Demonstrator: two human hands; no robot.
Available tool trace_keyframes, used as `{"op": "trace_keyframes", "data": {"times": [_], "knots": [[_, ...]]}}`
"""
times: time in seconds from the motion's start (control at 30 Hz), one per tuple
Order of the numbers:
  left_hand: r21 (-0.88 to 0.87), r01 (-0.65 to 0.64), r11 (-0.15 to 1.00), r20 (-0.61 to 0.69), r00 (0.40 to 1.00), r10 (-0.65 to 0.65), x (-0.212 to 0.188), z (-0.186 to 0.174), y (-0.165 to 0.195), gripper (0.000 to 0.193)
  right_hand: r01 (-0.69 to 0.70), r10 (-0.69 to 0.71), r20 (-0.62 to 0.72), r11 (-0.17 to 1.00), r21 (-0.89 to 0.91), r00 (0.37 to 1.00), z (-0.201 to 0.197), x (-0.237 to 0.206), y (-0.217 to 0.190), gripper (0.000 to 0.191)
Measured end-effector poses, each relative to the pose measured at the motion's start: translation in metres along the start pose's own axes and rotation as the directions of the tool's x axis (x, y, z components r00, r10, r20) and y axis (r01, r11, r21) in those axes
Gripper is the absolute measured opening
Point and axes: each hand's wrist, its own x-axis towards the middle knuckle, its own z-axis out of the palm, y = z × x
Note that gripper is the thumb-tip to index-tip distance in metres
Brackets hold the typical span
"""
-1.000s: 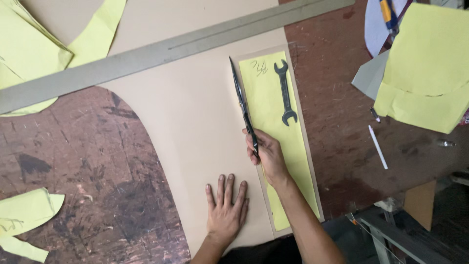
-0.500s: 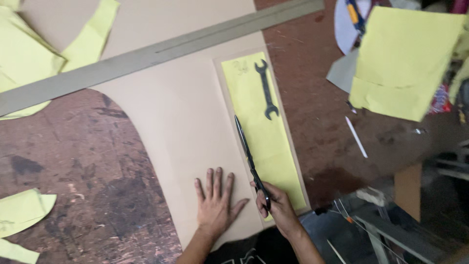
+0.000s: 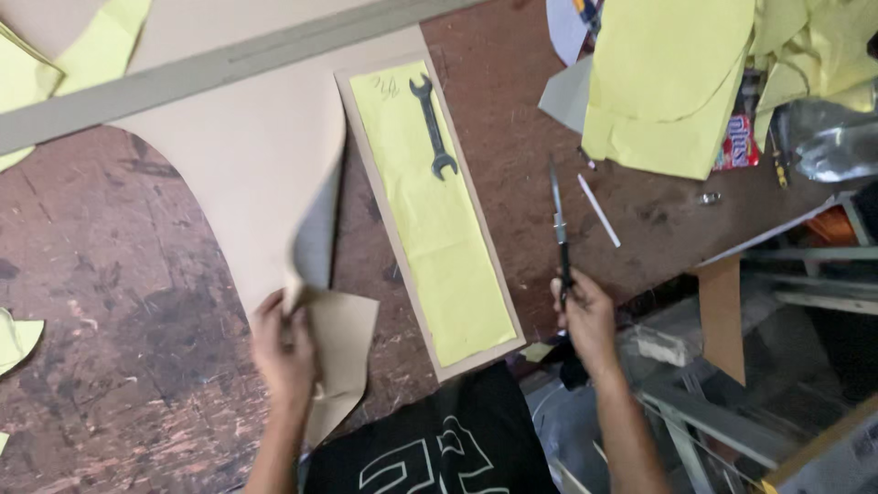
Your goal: The person aligns a long steel ruler on a sheet of yellow pattern paper and marks a straight line with a marker, then cuts along the line with scissors. They set the cut strip aside, reposition the ruler to mark another piece, briefly use red-handled pliers, and arrange the cut pattern pieces on the worktable.
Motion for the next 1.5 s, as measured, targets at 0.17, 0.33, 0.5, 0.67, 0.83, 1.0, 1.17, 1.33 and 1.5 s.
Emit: {"op": "trace_keyframes", "data": {"times": [0.17,0.33,0.5,0.67,0.83,1.0,1.17,1.33,1.5], "knots": [[0.091,0.293,0.952,-0.024,0.956,-0.292,0.020,-0.043,-0.024,0.031,0.433,-0.534,0.004,0.681,-0.590,0.846,-0.074,0.079,-0.001,0.033],[0.215,0.294,0.931,-0.197,0.947,-0.254,0.021,-0.043,0.002,0.048,0.399,-0.511,0.067,0.575,-0.714,0.857,-0.125,0.142,0.021,0.037],[0.414,0.144,0.899,-0.265,0.964,-0.032,0.022,0.019,0.095,0.053,0.389,-0.508,0.115,0.476,-0.788,0.854,-0.141,0.187,0.031,0.047],[0.176,0.098,0.979,-0.151,0.986,-0.071,0.008,0.125,0.181,0.045,0.366,-0.483,0.200,0.279,-0.887,0.853,-0.148,0.201,0.026,0.048],[0.211,0.361,0.908,-0.083,0.932,-0.351,0.017,0.165,0.192,0.066,0.375,-0.393,0.249,0.283,-0.883,0.885,-0.149,0.199,0.001,0.051],[0.289,0.507,0.812,-0.102,0.860,-0.501,0.040,0.168,0.190,0.074,0.537,-0.410,0.366,0.469,-0.701,0.835,-0.107,0.178,-0.011,0.056],[0.210,0.576,0.790,-0.066,0.814,-0.577,0.050,0.165,0.190,0.086,0.458,-0.342,0.329,0.434,-0.775,0.880,-0.065,0.176,-0.005,0.055],[0.180,0.595,0.783,-0.080,0.802,-0.592,0.050,0.155,0.182,0.082,0.470,-0.413,0.263,0.553,-0.688,0.872,-0.063,0.189,-0.001,0.070],[0.190,0.612,0.768,-0.102,0.790,-0.604,0.058,0.146,0.176,0.083,0.368,-0.305,0.217,0.634,-0.680,0.927,-0.062,0.197,0.001,0.072]]}}
